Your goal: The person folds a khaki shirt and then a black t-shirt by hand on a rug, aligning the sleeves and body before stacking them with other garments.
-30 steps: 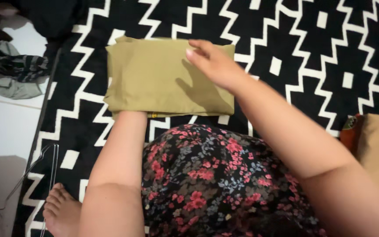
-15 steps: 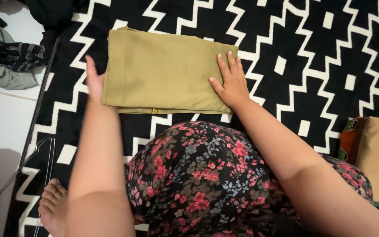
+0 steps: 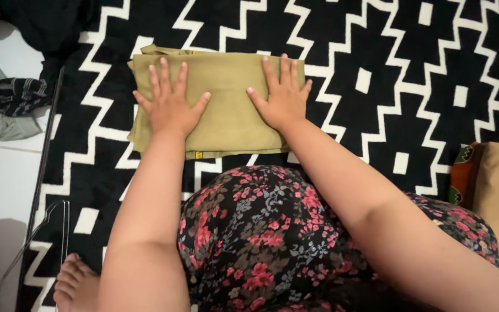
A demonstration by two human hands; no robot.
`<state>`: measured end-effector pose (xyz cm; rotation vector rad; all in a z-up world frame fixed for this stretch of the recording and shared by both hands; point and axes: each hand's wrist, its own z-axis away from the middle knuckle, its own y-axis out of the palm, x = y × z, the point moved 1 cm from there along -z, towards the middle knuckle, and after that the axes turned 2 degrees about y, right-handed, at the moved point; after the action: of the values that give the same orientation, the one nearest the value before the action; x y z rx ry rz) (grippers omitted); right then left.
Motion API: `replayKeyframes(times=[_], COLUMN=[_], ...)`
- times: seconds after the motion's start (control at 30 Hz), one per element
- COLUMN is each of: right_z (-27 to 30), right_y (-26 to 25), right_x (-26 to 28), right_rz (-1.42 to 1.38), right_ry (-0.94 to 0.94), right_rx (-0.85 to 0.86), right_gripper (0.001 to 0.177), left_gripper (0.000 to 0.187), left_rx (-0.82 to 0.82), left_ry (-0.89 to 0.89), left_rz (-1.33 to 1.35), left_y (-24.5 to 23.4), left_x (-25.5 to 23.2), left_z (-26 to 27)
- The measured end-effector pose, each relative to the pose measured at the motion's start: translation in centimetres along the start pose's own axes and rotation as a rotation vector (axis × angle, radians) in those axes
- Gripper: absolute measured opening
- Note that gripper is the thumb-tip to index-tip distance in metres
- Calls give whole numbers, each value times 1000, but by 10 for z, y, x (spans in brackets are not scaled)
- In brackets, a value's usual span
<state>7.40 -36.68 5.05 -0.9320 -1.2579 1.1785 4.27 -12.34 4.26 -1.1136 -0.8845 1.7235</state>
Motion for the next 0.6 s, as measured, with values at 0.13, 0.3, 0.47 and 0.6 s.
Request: replayKeyframes(times=[0.13,0.3,0.47,0.6], right_z=[6,26,28,58], right_y=[6,1,-70,-144], right_x=[-18,-59,-29,70], right_rz=[-111,-499,-1636,-1053], right_ry=[171,527,461,-65], right_rx=[-7,-14,505,368], right_gripper=[87,85,48,55], left_gripper=[82,83,74,75], left_rx=[-57,201,308,235], left_ry=[-67,-355,-572,-282], left_rz=[1,396,834,1597], left_y=[27,42,11,-3], left_x=[2,-51,-92,-96], left_z=[-11,-1,8,-11])
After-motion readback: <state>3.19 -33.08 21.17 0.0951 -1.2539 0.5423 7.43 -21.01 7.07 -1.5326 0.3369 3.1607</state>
